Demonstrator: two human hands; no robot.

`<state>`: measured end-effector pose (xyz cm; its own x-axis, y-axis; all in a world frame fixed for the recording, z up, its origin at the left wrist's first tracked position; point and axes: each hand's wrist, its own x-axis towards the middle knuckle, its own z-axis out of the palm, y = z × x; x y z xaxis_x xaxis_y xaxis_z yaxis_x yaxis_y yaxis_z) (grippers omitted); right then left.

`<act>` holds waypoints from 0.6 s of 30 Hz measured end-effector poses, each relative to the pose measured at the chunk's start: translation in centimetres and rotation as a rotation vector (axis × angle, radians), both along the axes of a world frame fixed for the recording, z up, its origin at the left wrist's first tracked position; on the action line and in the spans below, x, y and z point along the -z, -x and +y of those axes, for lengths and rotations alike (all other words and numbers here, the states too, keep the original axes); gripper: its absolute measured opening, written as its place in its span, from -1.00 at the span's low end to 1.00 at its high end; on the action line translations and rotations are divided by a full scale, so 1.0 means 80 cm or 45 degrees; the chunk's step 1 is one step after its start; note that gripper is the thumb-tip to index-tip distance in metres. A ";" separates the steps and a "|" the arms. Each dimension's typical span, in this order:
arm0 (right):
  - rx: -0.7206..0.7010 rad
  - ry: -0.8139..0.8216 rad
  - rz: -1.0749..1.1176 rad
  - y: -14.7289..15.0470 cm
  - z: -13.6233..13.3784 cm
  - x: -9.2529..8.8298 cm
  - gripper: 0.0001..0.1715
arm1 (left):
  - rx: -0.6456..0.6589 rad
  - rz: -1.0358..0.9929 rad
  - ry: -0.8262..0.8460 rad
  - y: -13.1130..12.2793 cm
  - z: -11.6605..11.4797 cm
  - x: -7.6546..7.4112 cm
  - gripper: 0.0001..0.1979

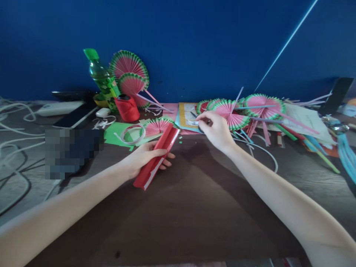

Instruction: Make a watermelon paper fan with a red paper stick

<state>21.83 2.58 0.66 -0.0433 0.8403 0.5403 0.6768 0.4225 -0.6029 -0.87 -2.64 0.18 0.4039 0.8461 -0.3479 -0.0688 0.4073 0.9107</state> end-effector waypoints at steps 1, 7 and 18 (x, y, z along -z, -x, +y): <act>-0.021 0.017 -0.040 0.005 -0.004 0.002 -0.86 | -0.008 -0.002 -0.004 0.000 0.000 0.001 -0.79; -0.053 0.077 -0.258 0.010 -0.005 0.017 -0.76 | -0.069 -0.047 0.013 -0.001 0.002 0.006 -0.82; 0.213 0.050 -0.528 -0.002 0.001 0.010 -0.67 | -0.113 -0.046 0.021 -0.003 0.003 0.005 -0.86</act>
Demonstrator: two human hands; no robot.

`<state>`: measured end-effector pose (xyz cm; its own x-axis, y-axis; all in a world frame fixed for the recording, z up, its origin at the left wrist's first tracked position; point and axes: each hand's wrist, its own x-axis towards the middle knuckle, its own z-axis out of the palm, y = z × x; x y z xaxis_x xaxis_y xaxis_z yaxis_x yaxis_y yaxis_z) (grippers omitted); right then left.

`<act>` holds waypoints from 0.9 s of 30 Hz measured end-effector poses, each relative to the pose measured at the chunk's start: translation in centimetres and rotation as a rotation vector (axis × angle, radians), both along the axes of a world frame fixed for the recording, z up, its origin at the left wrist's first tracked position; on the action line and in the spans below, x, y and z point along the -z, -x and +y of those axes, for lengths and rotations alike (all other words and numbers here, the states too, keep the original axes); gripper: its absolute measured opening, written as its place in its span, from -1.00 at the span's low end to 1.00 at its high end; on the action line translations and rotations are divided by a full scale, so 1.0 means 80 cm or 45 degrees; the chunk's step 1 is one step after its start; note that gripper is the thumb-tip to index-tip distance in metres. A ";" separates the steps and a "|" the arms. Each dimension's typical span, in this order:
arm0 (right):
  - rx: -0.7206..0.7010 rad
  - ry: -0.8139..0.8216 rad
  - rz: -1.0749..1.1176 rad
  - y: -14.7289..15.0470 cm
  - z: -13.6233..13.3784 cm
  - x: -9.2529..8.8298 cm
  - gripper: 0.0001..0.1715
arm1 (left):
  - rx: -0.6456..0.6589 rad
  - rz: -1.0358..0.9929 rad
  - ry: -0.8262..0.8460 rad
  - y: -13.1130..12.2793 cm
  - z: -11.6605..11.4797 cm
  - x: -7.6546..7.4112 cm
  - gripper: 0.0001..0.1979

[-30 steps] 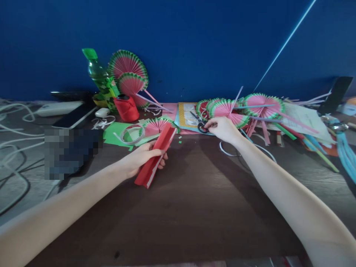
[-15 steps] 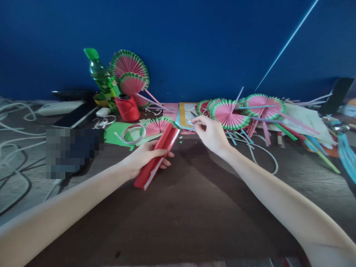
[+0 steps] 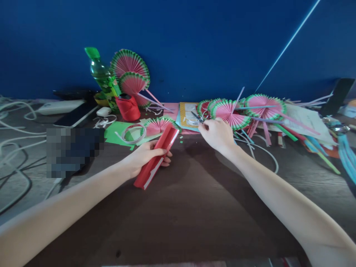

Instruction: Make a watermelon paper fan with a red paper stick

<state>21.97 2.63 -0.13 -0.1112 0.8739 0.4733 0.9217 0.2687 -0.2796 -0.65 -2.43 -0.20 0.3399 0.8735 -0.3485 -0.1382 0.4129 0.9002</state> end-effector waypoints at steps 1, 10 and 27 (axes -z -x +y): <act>-0.035 -0.066 0.013 0.003 -0.002 -0.001 -0.70 | 0.000 0.003 -0.004 0.000 0.000 -0.001 -0.85; -0.747 -0.325 0.196 0.058 -0.054 -0.005 -0.87 | 0.059 -0.061 -0.074 -0.001 -0.004 -0.003 -0.67; -0.629 -0.341 0.106 0.063 -0.061 0.001 -0.85 | 0.037 0.011 -0.225 -0.004 -0.007 -0.004 -0.77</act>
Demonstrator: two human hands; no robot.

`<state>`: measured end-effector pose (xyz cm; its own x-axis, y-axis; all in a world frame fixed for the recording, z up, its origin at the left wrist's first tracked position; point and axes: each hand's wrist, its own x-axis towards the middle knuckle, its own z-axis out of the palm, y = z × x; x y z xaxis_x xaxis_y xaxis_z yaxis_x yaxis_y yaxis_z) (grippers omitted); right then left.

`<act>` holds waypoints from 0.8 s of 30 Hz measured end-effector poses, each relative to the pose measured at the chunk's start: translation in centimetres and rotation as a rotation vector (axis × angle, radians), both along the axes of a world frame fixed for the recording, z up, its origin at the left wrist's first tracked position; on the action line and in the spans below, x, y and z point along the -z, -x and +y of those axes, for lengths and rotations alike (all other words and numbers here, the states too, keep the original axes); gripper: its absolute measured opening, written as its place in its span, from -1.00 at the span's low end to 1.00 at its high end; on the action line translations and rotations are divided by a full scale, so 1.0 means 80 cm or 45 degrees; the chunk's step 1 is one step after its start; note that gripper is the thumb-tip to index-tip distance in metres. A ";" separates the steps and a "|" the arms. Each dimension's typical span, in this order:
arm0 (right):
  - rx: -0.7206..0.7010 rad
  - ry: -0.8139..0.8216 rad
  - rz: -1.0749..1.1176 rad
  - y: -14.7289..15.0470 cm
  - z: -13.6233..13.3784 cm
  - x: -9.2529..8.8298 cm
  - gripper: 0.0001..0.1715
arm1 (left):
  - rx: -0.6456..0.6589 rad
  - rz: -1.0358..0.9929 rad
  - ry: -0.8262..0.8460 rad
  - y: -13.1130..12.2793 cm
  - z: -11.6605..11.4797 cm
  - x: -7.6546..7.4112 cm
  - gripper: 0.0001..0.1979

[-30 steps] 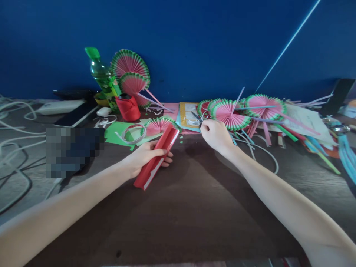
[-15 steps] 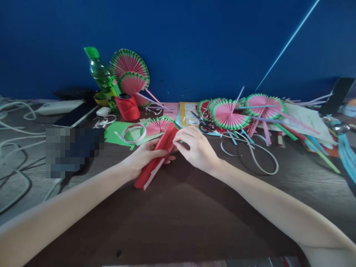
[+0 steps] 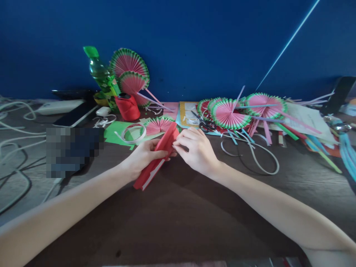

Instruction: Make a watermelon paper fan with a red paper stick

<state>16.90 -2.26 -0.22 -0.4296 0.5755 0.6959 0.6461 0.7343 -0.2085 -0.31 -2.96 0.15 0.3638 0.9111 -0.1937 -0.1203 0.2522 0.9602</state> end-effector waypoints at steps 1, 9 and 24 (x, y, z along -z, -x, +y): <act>0.001 -0.008 -0.003 0.000 0.000 0.000 -0.85 | -0.002 -0.002 -0.009 0.000 0.000 0.000 -0.77; -0.021 -0.023 -0.031 0.001 -0.001 -0.001 -0.81 | 0.017 -0.024 -0.065 0.000 -0.001 0.002 -0.73; -0.051 -0.074 -0.082 -0.004 0.002 -0.006 -0.85 | 0.011 -0.037 -0.016 0.000 -0.002 0.000 -0.78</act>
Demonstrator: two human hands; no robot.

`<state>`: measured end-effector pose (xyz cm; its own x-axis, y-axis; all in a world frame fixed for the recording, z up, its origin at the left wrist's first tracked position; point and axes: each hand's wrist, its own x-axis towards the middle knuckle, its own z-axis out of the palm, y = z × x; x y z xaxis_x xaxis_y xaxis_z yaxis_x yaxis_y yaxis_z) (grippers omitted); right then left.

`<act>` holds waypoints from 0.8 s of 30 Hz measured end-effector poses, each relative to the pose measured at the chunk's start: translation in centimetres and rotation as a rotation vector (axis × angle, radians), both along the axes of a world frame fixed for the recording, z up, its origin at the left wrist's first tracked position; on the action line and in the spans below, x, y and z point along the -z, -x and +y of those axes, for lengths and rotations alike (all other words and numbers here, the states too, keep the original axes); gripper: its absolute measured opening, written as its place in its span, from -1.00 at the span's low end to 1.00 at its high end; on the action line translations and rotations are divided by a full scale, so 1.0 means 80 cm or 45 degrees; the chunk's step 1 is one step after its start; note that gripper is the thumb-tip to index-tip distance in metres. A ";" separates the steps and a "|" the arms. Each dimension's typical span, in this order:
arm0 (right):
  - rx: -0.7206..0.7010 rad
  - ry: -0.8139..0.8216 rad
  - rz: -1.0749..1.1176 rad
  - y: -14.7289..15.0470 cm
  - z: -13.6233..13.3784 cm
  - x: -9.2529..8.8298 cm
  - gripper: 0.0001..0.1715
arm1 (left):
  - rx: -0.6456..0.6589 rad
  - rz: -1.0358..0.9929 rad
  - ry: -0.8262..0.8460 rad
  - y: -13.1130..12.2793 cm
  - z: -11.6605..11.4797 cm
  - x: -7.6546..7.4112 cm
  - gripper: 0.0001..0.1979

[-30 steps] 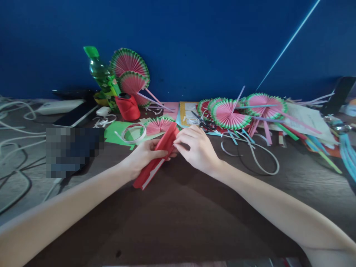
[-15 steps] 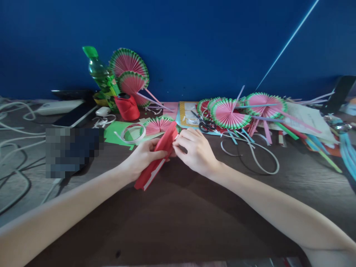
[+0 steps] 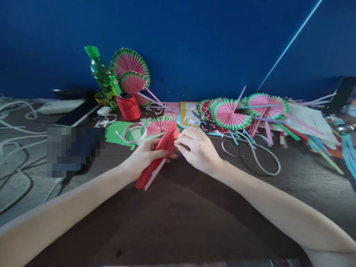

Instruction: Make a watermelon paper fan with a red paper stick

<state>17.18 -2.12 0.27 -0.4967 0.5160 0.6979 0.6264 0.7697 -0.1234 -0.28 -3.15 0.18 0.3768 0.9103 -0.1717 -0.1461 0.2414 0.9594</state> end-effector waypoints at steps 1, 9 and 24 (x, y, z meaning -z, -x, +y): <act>0.005 -0.016 -0.021 0.000 0.000 0.001 -0.85 | 0.003 -0.002 0.001 0.000 0.000 0.000 -0.78; 0.022 -0.049 -0.023 -0.002 0.003 0.003 -0.85 | 0.026 -0.039 0.049 -0.001 -0.002 0.000 -0.79; -0.063 0.072 0.064 -0.002 0.000 -0.003 -0.87 | 0.021 -0.025 0.033 0.001 0.000 -0.001 -0.79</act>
